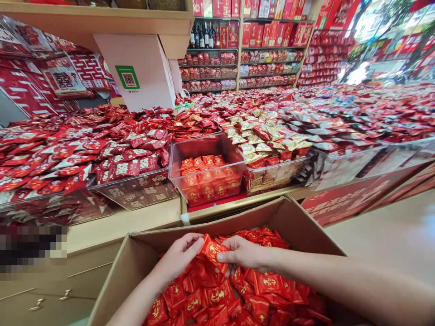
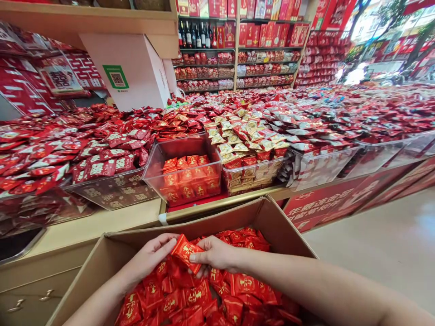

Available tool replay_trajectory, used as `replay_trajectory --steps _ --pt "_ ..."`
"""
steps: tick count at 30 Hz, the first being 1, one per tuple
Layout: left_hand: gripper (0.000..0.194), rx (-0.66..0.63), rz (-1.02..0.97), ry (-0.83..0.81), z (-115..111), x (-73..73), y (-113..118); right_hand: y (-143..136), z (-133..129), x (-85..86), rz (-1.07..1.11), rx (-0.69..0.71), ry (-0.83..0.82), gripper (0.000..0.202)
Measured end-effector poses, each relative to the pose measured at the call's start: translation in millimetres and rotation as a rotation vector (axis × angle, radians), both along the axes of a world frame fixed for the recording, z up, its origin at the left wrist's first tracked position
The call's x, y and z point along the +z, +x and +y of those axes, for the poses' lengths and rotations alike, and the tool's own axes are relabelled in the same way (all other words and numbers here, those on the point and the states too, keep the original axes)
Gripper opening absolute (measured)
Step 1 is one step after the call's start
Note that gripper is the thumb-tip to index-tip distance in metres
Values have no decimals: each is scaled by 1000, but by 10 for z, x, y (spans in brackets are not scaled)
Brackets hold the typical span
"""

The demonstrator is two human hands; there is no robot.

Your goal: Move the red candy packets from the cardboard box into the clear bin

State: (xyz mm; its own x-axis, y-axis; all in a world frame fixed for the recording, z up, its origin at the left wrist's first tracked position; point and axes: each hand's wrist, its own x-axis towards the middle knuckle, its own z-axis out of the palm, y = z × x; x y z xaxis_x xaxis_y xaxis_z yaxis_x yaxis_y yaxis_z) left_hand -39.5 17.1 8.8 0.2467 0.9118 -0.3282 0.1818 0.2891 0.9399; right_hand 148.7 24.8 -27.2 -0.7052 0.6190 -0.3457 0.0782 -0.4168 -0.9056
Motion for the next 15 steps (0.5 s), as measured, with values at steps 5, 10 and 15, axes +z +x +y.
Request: replay_trajectory --steps 5,10,15 --pt "27 -22 -19 55 -54 17 103 -9 -32 100 -31 6 246 36" --pt "23 41 23 127 -96 -41 107 -62 -67 80 -68 -51 329 41" --pt "30 103 -35 111 -93 -129 102 -87 -21 56 -59 13 446 45"
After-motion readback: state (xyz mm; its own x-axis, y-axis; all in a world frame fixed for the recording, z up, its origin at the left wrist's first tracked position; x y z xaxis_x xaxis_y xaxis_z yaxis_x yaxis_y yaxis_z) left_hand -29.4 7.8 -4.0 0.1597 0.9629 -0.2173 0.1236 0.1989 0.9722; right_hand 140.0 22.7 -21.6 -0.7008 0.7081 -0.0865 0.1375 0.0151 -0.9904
